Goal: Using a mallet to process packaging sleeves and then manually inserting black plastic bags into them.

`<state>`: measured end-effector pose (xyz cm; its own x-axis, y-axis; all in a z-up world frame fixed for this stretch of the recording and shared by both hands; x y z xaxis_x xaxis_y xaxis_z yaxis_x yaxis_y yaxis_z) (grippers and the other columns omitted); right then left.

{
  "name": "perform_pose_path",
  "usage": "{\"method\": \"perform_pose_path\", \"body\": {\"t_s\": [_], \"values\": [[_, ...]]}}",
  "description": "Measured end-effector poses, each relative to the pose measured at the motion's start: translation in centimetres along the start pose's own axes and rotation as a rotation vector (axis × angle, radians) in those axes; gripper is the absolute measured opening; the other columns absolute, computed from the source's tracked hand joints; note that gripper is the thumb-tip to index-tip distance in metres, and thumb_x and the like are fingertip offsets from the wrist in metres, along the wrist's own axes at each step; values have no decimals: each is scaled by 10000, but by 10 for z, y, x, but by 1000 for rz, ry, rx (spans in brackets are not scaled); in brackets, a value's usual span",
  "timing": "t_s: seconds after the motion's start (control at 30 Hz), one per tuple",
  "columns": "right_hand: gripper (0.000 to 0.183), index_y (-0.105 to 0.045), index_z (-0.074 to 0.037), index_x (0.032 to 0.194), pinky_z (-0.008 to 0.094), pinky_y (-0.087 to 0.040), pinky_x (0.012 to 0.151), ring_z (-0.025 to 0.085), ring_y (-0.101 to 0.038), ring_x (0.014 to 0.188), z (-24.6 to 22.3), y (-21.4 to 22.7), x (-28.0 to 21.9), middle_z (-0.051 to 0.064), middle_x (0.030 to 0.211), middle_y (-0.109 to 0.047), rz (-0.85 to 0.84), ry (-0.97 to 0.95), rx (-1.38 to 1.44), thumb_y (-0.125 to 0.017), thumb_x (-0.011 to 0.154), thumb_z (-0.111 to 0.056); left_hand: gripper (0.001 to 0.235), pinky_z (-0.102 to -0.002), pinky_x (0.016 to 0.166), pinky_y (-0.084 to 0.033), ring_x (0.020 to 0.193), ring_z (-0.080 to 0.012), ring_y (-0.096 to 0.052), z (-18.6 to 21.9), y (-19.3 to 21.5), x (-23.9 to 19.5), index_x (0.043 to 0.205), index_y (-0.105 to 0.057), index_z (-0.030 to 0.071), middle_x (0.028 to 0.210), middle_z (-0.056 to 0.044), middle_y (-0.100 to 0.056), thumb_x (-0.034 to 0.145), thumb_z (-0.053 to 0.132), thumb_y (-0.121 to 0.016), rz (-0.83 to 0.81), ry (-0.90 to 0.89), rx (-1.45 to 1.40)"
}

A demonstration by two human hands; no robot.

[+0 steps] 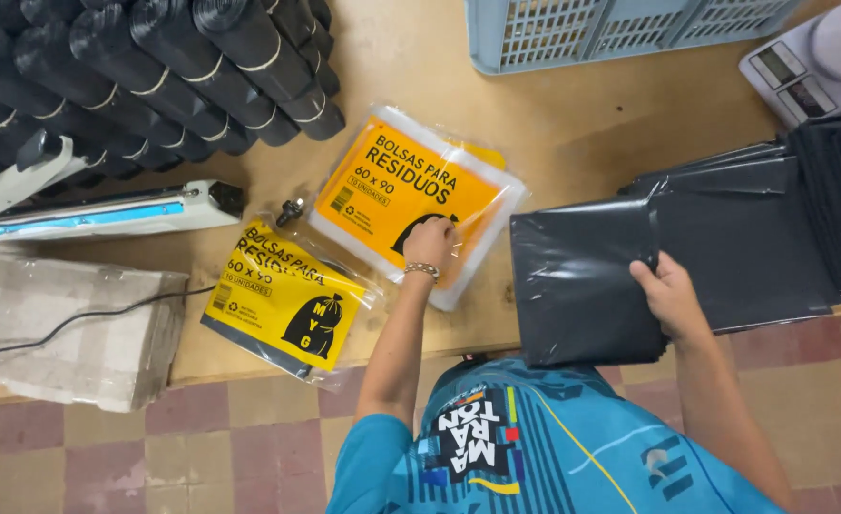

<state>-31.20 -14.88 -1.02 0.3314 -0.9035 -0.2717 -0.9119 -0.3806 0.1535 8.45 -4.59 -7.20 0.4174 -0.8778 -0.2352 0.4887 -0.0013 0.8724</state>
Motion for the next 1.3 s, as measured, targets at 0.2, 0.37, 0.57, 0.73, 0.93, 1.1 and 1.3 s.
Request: {"method": "perform_pose_path", "body": {"t_s": [0.2,0.37,0.57,0.73,0.93,1.1,1.3], "values": [[165,-607,-96,1190,420,-591,568,234,-682,696,-1,-29,-11,146,869,-701,-70,-89,139,-591,1037,-157,252,-454,855,-551,970,-309,-692,-15,79,13,936,-768,236,932,-34,-743,921,347,-543,-26,53,-246],[154,-627,-79,1144,385,-591,480,228,-695,615,-10,-62,6,151,777,-694,-162,-98,156,-597,1014,-155,223,-452,874,-560,946,-322,-700,-1,134,4,918,-793,217,890,-48,-756,871,264,-580,-15,3,-160],[153,-621,-70,1133,381,-596,465,227,-698,600,-26,-83,15,156,762,-691,-244,-74,180,-600,1004,-149,201,-451,929,-545,1033,-340,-692,14,121,-25,966,-796,164,977,-96,-766,830,246,-672,-112,31,-210],[126,-631,-80,1110,366,-587,457,215,-686,587,-45,-79,21,154,751,-697,-268,-29,104,-597,1008,-146,221,-462,952,-533,1076,-329,-675,-22,103,-12,1024,-765,187,1023,-87,-752,865,304,-665,-43,56,-290],[355,-611,-35,1299,306,-499,859,166,-607,1024,-102,-57,4,87,1185,-668,-165,-54,-113,-576,972,-167,155,-309,676,-433,723,-136,-526,-29,122,-15,894,-605,135,799,5,-592,933,257,-517,-78,75,-486],[338,-594,-26,1279,297,-508,841,148,-595,1013,-101,-64,24,74,1183,-649,-188,39,16,-593,980,-182,127,-234,681,-493,710,-78,-555,-34,133,-14,891,-599,162,807,38,-580,955,238,-520,-100,54,-718],[226,-669,-56,1158,424,-527,820,242,-618,950,-28,-181,108,147,1021,-654,-293,132,97,-661,978,-191,111,-295,702,-553,744,-132,-596,-41,177,-14,1051,-643,137,788,-28,-628,986,169,-559,75,-137,-809]]}}
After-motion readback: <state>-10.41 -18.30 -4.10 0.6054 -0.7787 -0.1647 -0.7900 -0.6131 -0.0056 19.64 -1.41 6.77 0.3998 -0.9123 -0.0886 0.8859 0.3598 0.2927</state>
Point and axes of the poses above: each hand's wrist, its own x-axis towards the middle knuckle, its own y-axis out of the back of the hand, z = x × y, the point moved 3 cm from there along x, towards the middle knuckle
